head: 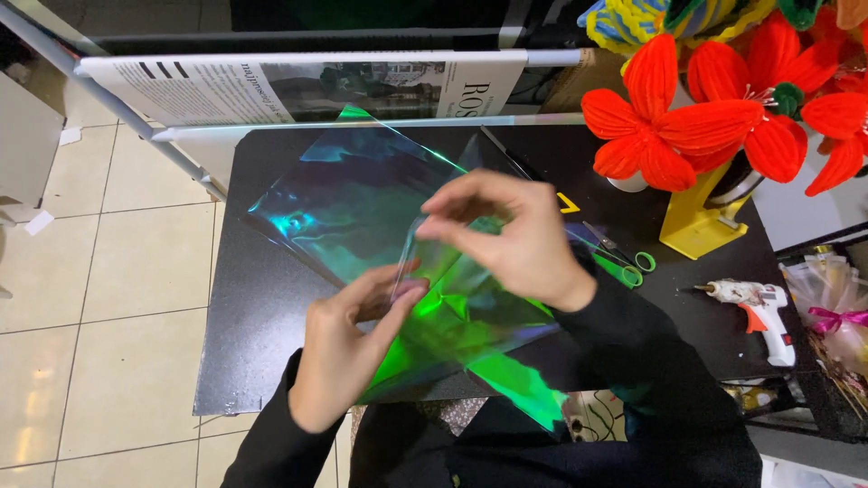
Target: The person smooths a stack of iridescent green plastic sheets on a table, then uses a utility knife to cut along the edges of the top sheet. They then use scissors to trim the cut piece further.
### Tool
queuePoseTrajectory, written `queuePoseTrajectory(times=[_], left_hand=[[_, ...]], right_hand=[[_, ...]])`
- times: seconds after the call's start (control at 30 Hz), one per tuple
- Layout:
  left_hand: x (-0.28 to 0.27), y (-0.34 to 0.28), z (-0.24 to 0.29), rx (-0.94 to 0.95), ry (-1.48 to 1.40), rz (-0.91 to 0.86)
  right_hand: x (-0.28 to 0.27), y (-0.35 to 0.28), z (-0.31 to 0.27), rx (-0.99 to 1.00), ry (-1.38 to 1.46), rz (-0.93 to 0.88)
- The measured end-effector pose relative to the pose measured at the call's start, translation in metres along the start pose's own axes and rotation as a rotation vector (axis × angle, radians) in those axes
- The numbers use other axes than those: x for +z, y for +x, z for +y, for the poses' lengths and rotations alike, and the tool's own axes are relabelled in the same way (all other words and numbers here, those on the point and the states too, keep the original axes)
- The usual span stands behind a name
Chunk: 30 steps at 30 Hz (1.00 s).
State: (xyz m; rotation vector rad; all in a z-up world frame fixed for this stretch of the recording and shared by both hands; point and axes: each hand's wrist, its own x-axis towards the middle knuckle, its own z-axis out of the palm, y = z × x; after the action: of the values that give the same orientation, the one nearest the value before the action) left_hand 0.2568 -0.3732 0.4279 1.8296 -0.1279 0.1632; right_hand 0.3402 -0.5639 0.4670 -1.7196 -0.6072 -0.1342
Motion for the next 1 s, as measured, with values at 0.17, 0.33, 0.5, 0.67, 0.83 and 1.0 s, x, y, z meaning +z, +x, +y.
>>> queuePoseTrajectory(times=[0.17, 0.33, 0.5, 0.67, 0.83, 1.0], left_hand=[[-0.035, -0.020, 0.000, 0.077, 0.163, -0.072], [-0.048, -0.022, 0.014, 0.289, 0.112, 0.187], [-0.040, -0.013, 0.006, 0.282, -0.165, 0.350], [-0.035, -0.006, 0.015, 0.294, -0.174, 0.455], [-0.043, 0.002, 0.026, 0.387, -0.208, 0.415], [-0.054, 0.008, 0.042, 0.309, -0.108, 0.490]], right_hand=[[-0.038, 0.008, -0.017, -0.283, -0.124, 0.140], [-0.053, 0.017, -0.016, -0.525, -0.010, 0.395], [-0.050, 0.024, -0.018, -0.592, 0.089, 0.576], [-0.066, 0.024, -0.003, -0.502, 0.117, 0.592], [-0.081, 0.021, 0.008, -0.399, 0.126, 0.580], [-0.089, 0.019, 0.009, -0.294, 0.138, 0.532]])
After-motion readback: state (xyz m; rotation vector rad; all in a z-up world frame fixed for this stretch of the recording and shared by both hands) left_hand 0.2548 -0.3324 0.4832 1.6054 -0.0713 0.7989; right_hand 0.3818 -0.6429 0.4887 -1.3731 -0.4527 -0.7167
